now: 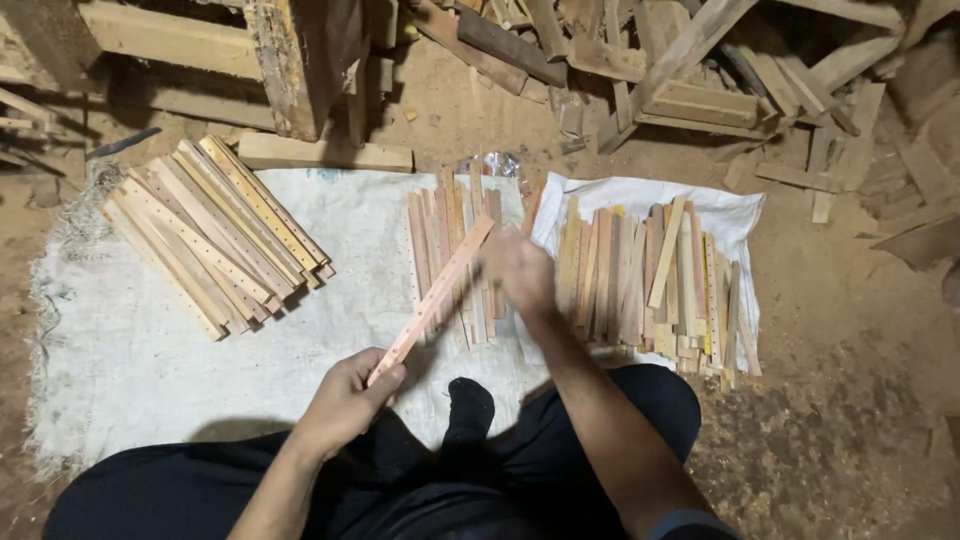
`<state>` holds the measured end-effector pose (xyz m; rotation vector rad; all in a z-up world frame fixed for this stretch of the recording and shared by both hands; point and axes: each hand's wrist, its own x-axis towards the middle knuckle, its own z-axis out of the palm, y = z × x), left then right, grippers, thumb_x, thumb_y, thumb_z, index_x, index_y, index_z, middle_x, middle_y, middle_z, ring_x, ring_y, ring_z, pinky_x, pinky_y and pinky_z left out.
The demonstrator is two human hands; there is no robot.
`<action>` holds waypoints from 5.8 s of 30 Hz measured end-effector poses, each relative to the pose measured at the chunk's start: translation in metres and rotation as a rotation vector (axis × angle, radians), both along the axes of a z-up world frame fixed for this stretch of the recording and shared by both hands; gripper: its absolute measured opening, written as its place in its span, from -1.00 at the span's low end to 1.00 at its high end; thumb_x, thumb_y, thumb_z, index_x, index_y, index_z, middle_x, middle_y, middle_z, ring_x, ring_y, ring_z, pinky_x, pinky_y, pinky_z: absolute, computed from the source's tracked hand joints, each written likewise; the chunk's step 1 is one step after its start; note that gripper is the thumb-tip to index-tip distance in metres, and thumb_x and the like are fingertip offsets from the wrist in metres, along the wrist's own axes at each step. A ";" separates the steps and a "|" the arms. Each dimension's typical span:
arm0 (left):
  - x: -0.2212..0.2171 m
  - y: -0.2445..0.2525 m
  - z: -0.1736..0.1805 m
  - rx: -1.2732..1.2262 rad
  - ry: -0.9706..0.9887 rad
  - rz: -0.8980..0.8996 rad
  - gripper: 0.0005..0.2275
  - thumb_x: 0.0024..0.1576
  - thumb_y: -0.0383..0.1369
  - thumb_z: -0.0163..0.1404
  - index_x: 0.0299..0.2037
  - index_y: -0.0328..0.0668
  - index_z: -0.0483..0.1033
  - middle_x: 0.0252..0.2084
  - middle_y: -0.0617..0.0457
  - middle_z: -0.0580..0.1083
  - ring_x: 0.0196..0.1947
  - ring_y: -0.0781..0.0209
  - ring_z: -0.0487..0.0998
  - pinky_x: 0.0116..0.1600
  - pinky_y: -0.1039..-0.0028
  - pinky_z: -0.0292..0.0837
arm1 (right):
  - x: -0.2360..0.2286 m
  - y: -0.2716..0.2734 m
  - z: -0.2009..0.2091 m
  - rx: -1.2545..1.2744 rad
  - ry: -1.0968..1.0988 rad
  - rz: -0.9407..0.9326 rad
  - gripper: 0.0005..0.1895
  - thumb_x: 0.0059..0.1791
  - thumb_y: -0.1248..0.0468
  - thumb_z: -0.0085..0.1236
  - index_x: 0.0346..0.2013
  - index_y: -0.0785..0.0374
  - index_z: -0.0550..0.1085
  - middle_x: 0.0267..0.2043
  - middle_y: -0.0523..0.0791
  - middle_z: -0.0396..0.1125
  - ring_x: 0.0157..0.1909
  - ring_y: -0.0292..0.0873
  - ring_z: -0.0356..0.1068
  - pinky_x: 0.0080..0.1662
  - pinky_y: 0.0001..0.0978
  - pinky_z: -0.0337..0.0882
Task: Sorting and measuring wooden slats in a workshop environment.
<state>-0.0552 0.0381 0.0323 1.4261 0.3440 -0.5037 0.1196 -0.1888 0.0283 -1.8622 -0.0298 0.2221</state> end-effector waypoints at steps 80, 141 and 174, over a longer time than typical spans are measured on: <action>0.010 -0.030 0.006 -0.851 -0.052 0.112 -0.55 0.40 -0.20 -0.29 -0.22 -0.52 0.53 -0.67 -0.15 0.43 -0.91 0.35 0.15 -0.87 0.60 -0.04 | -0.031 0.042 0.031 0.040 -1.077 0.377 -0.72 0.18 0.38 -0.21 -0.06 0.56 0.43 -0.30 -0.03 0.28 -0.11 0.02 0.36 0.46 0.04 0.08; 0.152 0.104 -0.170 0.666 0.138 0.534 -0.62 0.26 -0.20 -0.09 0.11 -0.39 0.47 -0.08 -0.39 0.55 0.07 -0.37 0.56 0.12 -0.08 0.48 | 0.026 0.189 -0.222 -0.406 0.189 0.461 -0.62 0.10 0.09 -0.12 -0.35 0.18 0.61 -0.43 -0.07 0.49 -0.19 -0.04 0.54 -0.07 -0.19 0.49; 0.145 -0.179 -0.177 1.001 0.173 -0.398 -0.50 0.20 -0.22 0.00 0.29 -0.33 0.24 -0.06 -0.20 0.57 0.03 -0.16 0.64 0.10 0.12 0.58 | 0.052 -0.081 -0.185 -0.397 0.236 -0.032 -0.45 -0.01 -0.15 -0.08 -0.45 0.25 0.59 -0.40 0.02 0.49 -0.20 0.04 0.52 -0.19 -0.14 0.43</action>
